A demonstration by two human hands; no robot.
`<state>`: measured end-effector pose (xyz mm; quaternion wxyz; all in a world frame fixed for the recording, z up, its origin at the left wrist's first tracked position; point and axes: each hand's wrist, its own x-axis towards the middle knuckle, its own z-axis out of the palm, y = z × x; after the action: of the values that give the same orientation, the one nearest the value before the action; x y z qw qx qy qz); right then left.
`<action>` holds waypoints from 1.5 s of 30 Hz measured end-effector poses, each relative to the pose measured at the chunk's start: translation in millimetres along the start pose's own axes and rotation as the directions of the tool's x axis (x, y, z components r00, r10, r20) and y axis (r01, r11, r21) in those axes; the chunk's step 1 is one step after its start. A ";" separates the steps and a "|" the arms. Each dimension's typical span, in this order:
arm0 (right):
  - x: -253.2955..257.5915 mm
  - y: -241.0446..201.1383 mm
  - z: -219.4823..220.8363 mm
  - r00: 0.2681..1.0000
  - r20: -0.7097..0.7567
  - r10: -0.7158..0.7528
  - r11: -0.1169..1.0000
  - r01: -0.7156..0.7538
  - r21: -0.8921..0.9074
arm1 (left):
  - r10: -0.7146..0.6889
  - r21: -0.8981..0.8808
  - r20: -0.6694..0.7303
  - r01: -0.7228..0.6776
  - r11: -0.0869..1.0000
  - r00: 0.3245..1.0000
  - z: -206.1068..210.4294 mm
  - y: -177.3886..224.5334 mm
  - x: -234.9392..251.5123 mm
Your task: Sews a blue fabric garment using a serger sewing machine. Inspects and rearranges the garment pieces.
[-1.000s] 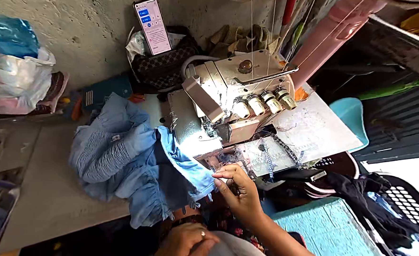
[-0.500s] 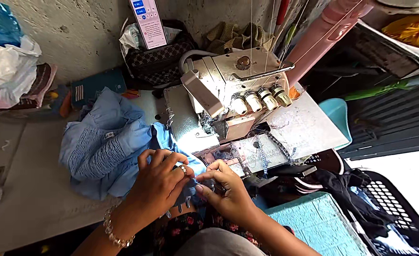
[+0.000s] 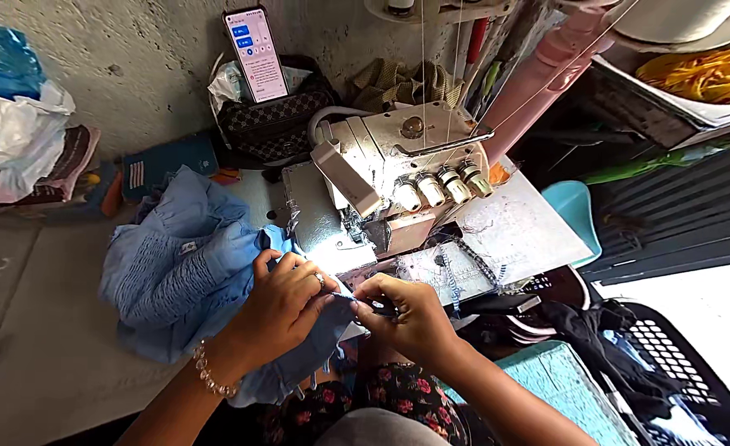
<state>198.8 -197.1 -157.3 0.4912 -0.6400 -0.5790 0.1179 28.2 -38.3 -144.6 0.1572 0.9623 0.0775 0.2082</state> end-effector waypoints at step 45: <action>0.6 1.1 2.2 0.996 -0.046 -0.083 0.994 0.086 0.063 | 0.163 0.177 -0.256 -0.120 0.977 0.953 16.1 13.2 -3.5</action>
<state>198.1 -195.4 -159.0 0.5287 -0.6010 -0.5906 0.1022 33.0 -55.8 -155.4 0.0525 0.9375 0.0451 0.3410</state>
